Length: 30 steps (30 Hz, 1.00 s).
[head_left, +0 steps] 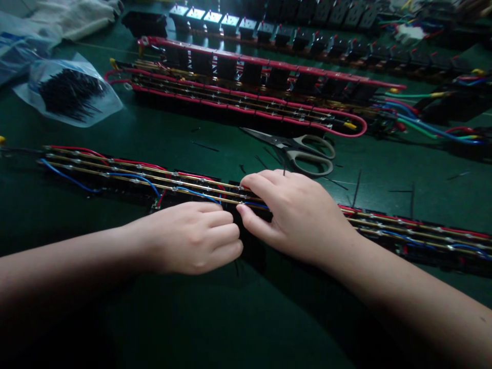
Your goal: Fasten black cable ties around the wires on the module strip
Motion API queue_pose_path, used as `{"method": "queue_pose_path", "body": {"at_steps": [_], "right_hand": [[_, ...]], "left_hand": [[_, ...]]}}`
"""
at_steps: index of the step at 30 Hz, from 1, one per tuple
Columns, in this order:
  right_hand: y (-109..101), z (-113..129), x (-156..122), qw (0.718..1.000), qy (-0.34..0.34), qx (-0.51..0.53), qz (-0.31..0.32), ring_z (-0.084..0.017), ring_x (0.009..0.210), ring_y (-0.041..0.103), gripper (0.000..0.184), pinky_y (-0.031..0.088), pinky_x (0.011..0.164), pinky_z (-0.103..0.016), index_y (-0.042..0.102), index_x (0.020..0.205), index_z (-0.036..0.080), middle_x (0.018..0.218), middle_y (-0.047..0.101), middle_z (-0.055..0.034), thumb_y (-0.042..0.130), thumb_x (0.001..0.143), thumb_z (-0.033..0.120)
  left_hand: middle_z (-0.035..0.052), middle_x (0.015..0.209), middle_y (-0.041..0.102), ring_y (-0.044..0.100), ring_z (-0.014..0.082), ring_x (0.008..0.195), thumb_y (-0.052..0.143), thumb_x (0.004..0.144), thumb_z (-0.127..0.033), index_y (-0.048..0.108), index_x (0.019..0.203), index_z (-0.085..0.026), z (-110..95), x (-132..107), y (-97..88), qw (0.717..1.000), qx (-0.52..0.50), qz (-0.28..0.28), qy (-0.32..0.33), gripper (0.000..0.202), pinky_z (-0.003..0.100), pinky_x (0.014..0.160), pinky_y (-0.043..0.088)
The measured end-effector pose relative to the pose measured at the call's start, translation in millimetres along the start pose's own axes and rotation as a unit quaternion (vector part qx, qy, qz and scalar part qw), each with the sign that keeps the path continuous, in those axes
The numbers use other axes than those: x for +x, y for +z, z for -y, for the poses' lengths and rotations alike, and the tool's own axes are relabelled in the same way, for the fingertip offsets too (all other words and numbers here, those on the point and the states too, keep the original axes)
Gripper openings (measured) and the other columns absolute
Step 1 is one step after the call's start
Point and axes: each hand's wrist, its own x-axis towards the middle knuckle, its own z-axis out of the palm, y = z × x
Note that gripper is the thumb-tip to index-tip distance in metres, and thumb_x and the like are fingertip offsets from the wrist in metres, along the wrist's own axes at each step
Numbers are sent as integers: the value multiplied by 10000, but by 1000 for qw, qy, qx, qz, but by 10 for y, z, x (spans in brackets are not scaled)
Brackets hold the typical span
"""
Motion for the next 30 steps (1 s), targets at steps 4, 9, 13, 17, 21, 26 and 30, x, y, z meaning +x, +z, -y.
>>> {"method": "queue_pose_path", "body": {"at_steps": [4, 9, 13, 17, 21, 26, 30], "right_hand": [[-8, 1, 16, 1000, 1, 9, 11, -281, 914, 670, 348, 407, 741, -378, 671, 1090, 176, 1006, 727, -82, 435, 961, 396], [-9, -12, 31, 1000, 7, 18, 13, -278, 901, 672, 334, 421, 736, -380, 670, 1085, 185, 998, 726, -78, 455, 958, 406], [-21, -21, 28, 999, 6, 33, 12, -284, 925, 675, 324, 440, 752, -385, 673, 1075, 186, 1014, 730, -80, 473, 955, 411], [-21, -27, 20, 999, 4, 43, 3, -290, 963, 680, 324, 456, 765, -386, 680, 1091, 184, 1053, 735, -87, 485, 948, 400], [-21, -26, 14, 999, 6, 40, 0, -284, 933, 683, 320, 454, 746, -383, 684, 1088, 184, 1044, 741, -86, 491, 940, 392], [-23, -23, 22, 999, 2, 38, 1, -280, 907, 680, 320, 452, 743, -385, 685, 1080, 187, 1016, 741, -80, 481, 947, 394], [-15, -25, 29, 999, 1, 39, 4, -287, 939, 686, 322, 461, 753, -389, 682, 1084, 182, 1027, 741, -84, 478, 947, 391]], "left_hand": [[5, 770, 658, 590, 163, 708, 390, 1005, -121, 602, 889, -180, 4, -12, -26, 998, -56, -28, -30, 249, 293, 674, 458], [16, 796, 693, 583, 151, 693, 485, 974, -115, 564, 1041, -161, 29, -103, -55, 982, -105, -136, -78, 113, 297, 674, 465], [0, 854, 708, 596, 131, 711, 601, 904, -90, 587, 1065, -177, 51, -139, -26, 958, -87, -208, -178, 184, 294, 698, 458], [2, 864, 719, 605, 132, 734, 586, 888, -55, 627, 986, -167, 58, -104, -14, 939, -51, -224, -256, 154, 292, 698, 459], [33, 920, 745, 638, 150, 803, 541, 888, -46, 668, 968, -139, 51, -71, -46, 935, -66, -200, -285, 177, 308, 753, 484], [69, 1000, 766, 657, 167, 862, 533, 879, -49, 696, 1062, -111, 48, -69, -45, 933, -80, -188, -297, 252, 314, 804, 519], [73, 989, 772, 663, 197, 862, 618, 892, -135, 694, 1076, -138, 45, -67, -25, 939, -58, -179, -289, 199, 348, 788, 526]]}}
